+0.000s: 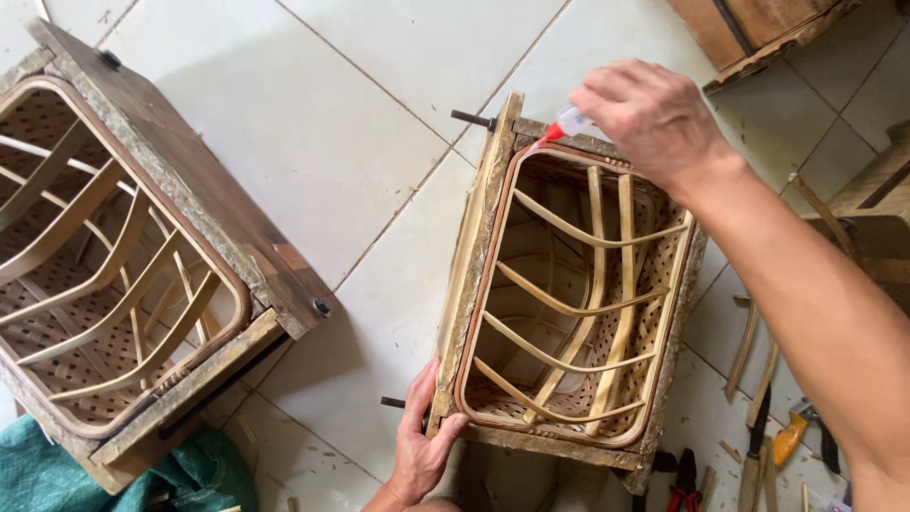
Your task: The person applies glue to the joints of a rectangular woven basket frame using a glue bottle. They then use a hammer to tap the frame into a wooden mold and use pliers to adjust the wooden strips. The person repeats the gluing and hammering process on the basket frame.
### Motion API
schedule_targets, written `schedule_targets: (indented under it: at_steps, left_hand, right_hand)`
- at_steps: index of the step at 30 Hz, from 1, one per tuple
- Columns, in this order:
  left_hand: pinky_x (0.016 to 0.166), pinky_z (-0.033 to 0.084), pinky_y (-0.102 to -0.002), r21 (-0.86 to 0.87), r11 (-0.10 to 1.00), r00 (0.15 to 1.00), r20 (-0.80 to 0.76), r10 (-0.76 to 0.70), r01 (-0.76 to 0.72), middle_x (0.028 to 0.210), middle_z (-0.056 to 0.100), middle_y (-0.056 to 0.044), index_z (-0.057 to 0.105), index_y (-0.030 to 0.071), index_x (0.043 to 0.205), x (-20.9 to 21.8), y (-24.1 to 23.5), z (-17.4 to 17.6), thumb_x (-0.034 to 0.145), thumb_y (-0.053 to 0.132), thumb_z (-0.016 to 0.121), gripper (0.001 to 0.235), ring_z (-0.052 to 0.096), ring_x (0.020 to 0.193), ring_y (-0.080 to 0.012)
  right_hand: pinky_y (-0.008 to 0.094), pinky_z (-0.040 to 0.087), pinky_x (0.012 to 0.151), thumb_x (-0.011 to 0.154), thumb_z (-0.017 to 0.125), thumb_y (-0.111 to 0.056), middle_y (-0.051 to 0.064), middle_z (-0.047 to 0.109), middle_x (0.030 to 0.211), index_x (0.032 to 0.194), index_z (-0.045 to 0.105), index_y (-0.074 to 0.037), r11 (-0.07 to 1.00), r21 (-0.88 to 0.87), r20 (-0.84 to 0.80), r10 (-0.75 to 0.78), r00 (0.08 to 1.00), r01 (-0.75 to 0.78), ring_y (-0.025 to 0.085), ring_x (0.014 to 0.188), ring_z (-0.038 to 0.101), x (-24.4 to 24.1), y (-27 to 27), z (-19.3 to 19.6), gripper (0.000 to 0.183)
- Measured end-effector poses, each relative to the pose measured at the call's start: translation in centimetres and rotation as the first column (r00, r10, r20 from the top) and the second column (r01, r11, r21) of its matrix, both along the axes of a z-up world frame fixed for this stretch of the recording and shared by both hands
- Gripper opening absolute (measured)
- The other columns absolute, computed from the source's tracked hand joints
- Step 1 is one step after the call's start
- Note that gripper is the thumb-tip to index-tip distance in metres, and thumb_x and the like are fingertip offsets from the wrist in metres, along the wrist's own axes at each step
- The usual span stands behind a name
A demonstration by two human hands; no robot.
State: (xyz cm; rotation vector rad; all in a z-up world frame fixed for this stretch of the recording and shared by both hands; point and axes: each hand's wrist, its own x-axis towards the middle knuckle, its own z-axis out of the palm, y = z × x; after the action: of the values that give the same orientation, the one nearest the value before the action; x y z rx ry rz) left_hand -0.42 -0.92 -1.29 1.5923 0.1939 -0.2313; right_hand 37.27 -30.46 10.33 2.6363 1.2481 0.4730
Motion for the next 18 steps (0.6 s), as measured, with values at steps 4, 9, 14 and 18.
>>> schedule_targets:
  at_steps: [4,9,14,18]
  left_hand:
    - [0.121,0.032,-0.042,0.002,1.0,1.0,0.025,0.005,-0.005,0.159,0.043,-0.018,0.046,0.004,0.152,0.0,-0.1,-0.1,0.089,0.015,0.076,0.071,0.04,0.149,-0.0314]
    - [0.122,0.032,-0.042,0.009,1.0,1.0,0.006,-0.009,0.009,0.159,0.042,-0.017,0.045,0.004,0.153,0.3,0.0,0.3,0.089,0.016,0.075,0.071,0.04,0.149,-0.0309]
    - [0.121,0.032,-0.042,-0.003,1.0,1.0,0.02,0.0,0.0,0.159,0.043,-0.017,0.046,0.004,0.152,0.1,-0.1,0.0,0.089,0.013,0.076,0.071,0.041,0.148,-0.0307]
    - [0.121,0.033,-0.042,-0.047,0.998,0.998,0.05,0.033,-0.031,0.159,0.043,-0.018,0.047,0.002,0.152,-1.2,-0.1,-2.3,0.09,0.008,0.075,0.068,0.04,0.149,-0.0307]
  right_hand:
    - [0.031,0.06,0.075,0.101,0.075,-0.021,0.007,0.073,0.111,0.119,0.075,-0.01,0.973,0.126,-0.16,-0.175,0.972,0.196,0.022,0.095,0.07,-2.1,-3.1,-0.5,0.021]
    - [0.033,0.059,0.072,0.093,0.082,-0.027,0.009,0.072,0.107,0.124,0.073,-0.008,0.926,0.097,-0.282,-0.327,0.902,0.366,0.021,0.087,0.069,-5.5,-4.2,-1.7,0.038]
    - [0.04,0.057,0.081,0.083,0.084,-0.021,0.008,0.072,0.104,0.116,0.074,-0.007,0.913,0.194,-0.263,-0.305,0.915,0.36,0.025,0.094,0.07,-7.2,-2.9,-1.0,0.037]
    - [0.042,0.055,0.081,0.085,0.083,-0.018,0.007,0.071,0.102,0.113,0.074,-0.008,0.921,0.196,-0.226,-0.29,0.93,0.335,0.026,0.093,0.07,-6.8,-3.0,-2.0,0.032]
